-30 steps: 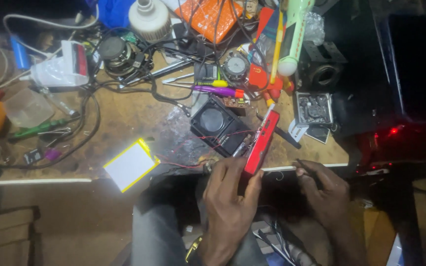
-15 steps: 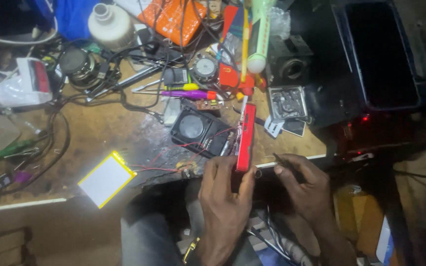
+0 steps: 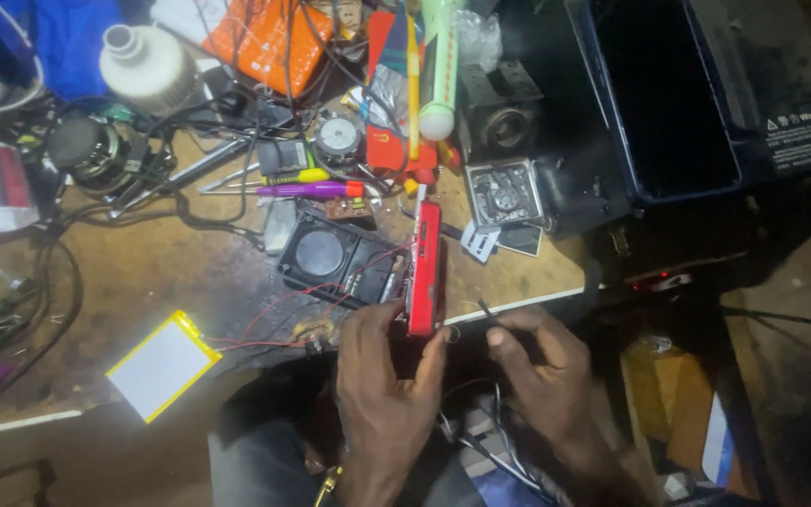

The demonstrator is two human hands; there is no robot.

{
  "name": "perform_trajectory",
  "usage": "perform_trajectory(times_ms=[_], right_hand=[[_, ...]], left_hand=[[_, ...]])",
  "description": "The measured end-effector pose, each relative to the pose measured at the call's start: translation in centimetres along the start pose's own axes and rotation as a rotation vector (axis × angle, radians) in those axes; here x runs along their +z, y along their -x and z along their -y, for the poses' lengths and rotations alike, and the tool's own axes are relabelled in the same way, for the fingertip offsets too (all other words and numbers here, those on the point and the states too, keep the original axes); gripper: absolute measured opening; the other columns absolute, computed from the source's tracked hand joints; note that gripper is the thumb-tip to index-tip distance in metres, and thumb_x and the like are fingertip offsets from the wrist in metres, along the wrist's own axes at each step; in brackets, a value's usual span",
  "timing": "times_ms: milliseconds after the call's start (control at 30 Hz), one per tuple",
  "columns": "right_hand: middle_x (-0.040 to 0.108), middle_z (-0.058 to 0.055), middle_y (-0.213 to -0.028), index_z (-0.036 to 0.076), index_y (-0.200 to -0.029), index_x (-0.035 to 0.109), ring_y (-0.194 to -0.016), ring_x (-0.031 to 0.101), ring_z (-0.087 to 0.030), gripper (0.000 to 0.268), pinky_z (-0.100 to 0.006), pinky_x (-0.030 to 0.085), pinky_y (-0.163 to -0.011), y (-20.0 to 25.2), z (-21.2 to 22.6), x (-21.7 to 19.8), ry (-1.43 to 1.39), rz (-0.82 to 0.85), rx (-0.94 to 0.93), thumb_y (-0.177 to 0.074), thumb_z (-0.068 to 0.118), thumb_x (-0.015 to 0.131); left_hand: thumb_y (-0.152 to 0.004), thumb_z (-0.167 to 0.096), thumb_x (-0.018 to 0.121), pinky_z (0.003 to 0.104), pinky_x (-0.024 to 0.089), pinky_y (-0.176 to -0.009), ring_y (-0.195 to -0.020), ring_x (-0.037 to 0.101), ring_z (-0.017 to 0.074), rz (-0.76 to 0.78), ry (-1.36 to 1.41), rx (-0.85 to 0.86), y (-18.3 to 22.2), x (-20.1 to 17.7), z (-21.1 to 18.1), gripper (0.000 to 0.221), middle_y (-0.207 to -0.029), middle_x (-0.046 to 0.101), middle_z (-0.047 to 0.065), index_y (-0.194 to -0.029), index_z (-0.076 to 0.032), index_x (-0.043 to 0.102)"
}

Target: Troubleshooting and repairing the audio output of a small portable radio by disassembling the casing and inspecting internal components.

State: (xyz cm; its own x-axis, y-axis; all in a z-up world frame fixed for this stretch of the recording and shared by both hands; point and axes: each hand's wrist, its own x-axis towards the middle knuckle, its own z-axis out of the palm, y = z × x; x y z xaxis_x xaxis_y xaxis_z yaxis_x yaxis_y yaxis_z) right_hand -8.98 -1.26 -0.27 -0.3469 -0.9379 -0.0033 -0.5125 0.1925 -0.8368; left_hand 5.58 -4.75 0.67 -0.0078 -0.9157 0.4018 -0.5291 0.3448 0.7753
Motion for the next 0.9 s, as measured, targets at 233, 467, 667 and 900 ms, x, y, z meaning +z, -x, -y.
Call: perform_trajectory(times_ms=[233, 467, 667, 900], right_hand=[[0.056, -0.004, -0.075, 0.006, -0.076, 0.061, -0.069, 0.056, -0.013, 0.006, -0.022, 0.044, -0.061, 0.8, 0.5, -0.6, 0.009, -0.046, -0.167, -0.074, 0.012, 0.06], [0.054, -0.005, -0.075, 0.005, -0.078, 0.063, -0.065, 0.055, -0.011, 0.009, -0.018, 0.044, -0.053, 2.1, 0.4, -0.8, -0.037, -0.037, -0.274, -0.069, 0.008, 0.063], [0.057, -0.005, -0.072, 0.006, -0.072, 0.064, -0.065, 0.056, -0.013, 0.007, -0.021, 0.044, -0.058, 3.6, -0.2, -1.1, -0.016, 0.059, -0.244, -0.068, 0.009, 0.06], [0.059, -0.007, -0.073, 0.003, -0.075, 0.065, -0.068, 0.059, -0.015, 0.013, -0.022, 0.046, -0.064, 3.4, -0.6, -1.0, -0.091, 0.111, -0.272, -0.073, 0.013, 0.057]], left_hand=[[-0.075, -0.02, 0.066, 0.034, 0.045, -0.072, -0.083, 0.053, 0.0264, 0.048, -0.025, -0.024, 0.5, 0.0, -0.4, 0.038, -0.092, 0.054, 0.013, -0.103, -0.001, 0.048], [-0.076, -0.026, 0.063, 0.034, 0.045, -0.073, -0.08, 0.052, 0.0283, -0.073, -0.087, 0.037, 2.0, -0.3, -0.6, 0.036, -0.089, 0.053, 0.014, -0.097, 0.0, 0.051], [-0.083, -0.015, 0.055, 0.024, 0.046, -0.058, -0.065, 0.055, 0.0154, 0.075, 0.014, 0.12, 3.9, -0.8, -1.9, 0.017, -0.082, 0.053, 0.005, -0.098, -0.009, 0.062], [-0.088, -0.013, 0.04, 0.03, 0.044, -0.059, -0.061, 0.052, 0.0213, 0.072, 0.191, 0.088, 4.1, -0.3, -1.3, 0.02, -0.071, 0.054, 0.009, -0.077, -0.002, 0.053]])
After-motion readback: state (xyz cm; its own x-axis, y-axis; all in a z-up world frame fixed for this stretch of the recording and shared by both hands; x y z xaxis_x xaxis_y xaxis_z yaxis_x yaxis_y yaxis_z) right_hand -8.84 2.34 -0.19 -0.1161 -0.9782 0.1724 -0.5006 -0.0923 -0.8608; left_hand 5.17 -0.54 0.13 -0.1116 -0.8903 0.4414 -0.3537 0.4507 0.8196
